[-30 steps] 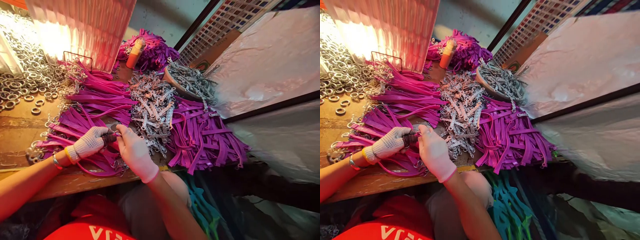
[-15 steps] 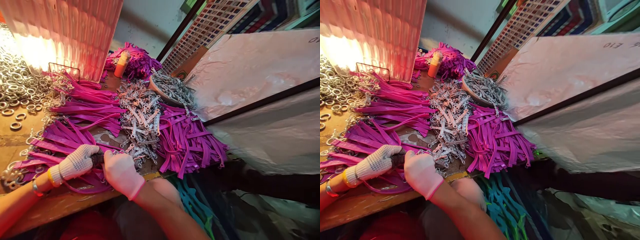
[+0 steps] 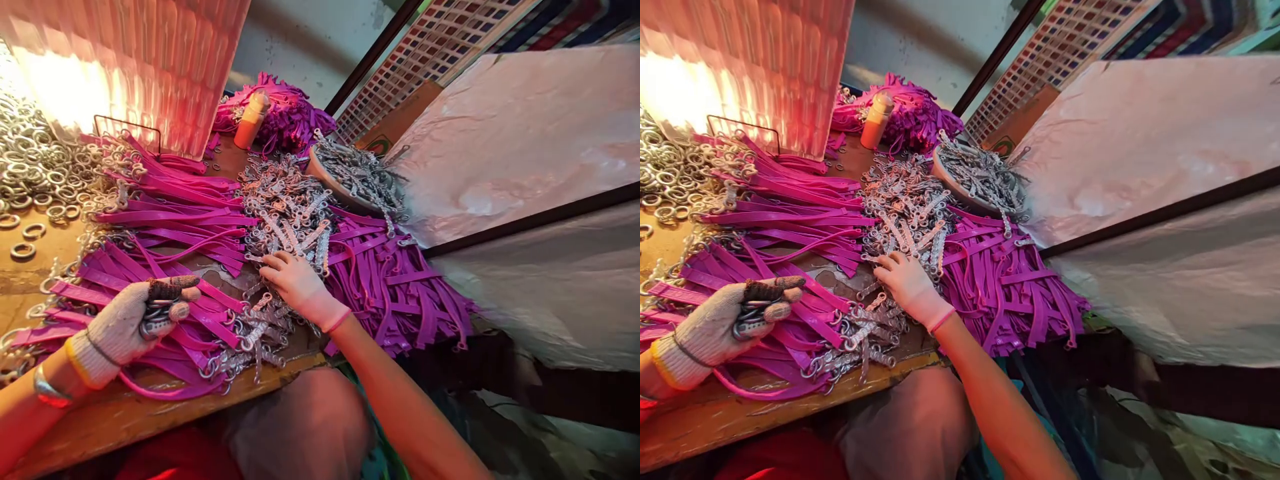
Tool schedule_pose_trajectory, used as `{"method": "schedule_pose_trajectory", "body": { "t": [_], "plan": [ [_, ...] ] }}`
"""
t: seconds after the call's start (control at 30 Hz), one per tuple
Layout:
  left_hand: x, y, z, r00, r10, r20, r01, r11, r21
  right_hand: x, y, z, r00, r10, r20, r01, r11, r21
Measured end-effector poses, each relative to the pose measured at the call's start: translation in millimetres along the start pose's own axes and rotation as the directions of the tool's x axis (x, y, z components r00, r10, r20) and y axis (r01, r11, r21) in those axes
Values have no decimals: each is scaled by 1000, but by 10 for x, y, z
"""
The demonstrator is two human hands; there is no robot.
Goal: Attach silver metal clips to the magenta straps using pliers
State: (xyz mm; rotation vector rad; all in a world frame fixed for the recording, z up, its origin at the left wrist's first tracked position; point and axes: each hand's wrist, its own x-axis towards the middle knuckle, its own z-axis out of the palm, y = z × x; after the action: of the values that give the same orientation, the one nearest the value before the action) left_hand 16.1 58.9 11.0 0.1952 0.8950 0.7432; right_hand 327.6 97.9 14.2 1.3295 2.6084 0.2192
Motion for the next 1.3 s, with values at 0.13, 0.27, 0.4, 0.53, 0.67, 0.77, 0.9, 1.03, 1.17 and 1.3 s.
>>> {"method": "schedule_pose_trajectory", "body": {
  "t": [0.13,0.27,0.4,0.53,0.67,0.77,0.9,1.03,1.17,1.3],
  "plan": [
    [21,-49,80,999,-27,34,28,1000,-8,105,107,291,988,-15,-156,31,995,99],
    [28,-95,246,998,-65,1,65,997,47,224,46,281,955,86,-283,-25,977,213],
    [52,-157,271,997,-60,53,55,994,91,191,-229,-28,849,370,-378,-43,760,648],
    [89,-212,150,991,-69,116,57,993,104,72,-656,-381,876,461,-140,-75,418,906],
    [85,-240,69,992,-55,111,39,989,144,29,-926,-474,912,369,-179,-24,484,875],
    [54,-268,43,989,14,146,-46,974,221,6,-1016,-458,917,346,-199,-25,547,836],
    [-20,-305,61,978,61,199,-112,960,255,-28,-1131,-503,942,277,-190,-27,626,780],
    [-92,-323,117,965,83,250,-164,932,324,7,-1269,-556,963,226,-148,-20,608,794],
    [-128,-302,110,953,167,252,-274,829,488,51,-1317,-608,961,257,-99,-109,685,720],
    [-217,-238,166,909,320,266,-415,634,653,26,-1176,-762,975,207,-81,-122,802,585]
  ]
}}
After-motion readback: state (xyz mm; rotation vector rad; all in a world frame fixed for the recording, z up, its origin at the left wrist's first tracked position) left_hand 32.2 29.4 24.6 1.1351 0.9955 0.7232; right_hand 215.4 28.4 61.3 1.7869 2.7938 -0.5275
